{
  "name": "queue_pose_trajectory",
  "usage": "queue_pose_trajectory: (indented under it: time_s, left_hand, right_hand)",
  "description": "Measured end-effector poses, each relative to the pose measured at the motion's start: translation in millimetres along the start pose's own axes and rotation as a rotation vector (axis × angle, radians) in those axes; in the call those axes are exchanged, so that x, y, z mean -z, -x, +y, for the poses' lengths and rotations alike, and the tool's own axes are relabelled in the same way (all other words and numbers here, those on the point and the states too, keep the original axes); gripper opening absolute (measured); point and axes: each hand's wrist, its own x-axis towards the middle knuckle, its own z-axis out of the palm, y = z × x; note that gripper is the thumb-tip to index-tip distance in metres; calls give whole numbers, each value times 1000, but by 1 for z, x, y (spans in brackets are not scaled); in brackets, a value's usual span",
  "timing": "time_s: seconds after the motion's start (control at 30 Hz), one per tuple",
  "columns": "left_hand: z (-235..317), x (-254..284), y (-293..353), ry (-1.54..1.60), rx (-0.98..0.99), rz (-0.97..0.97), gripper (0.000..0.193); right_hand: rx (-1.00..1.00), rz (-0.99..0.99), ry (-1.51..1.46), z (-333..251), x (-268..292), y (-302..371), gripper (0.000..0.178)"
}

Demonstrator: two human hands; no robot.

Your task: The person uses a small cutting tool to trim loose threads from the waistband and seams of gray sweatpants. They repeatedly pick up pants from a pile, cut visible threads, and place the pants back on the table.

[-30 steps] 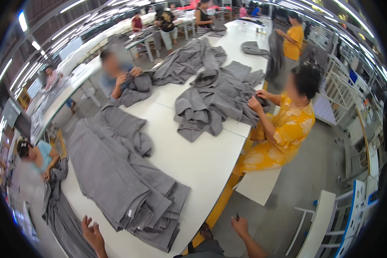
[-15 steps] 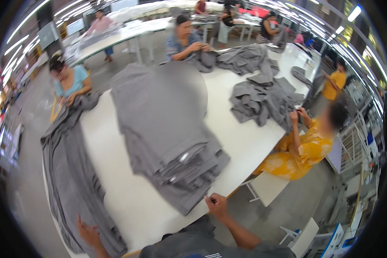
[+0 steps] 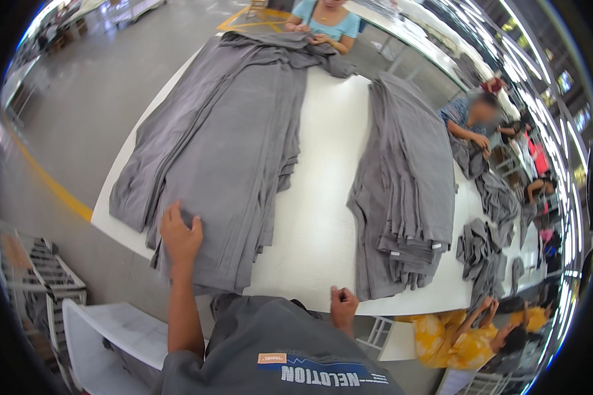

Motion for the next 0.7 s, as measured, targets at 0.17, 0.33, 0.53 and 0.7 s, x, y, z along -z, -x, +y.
queue_pose_trajectory:
  time_s: [0.17,0.33,0.53,0.7]
  left_hand:
    - [9,-6,18,-160,4,24,60]
    - [-11,-8,0,-27,107,73,60]
    - [-92,-11,-68,-78,431,138,56]
    - [-124,-5,-82,-284,516,-173,43]
  right_hand:
    - [110,199,94,26,37,-53,40]
    - [91,142,24,24,39,-70,39]
    - [6,-56,55,30,9,-51,35]
    - [-69,-141,-23,36,-4,-29,37]
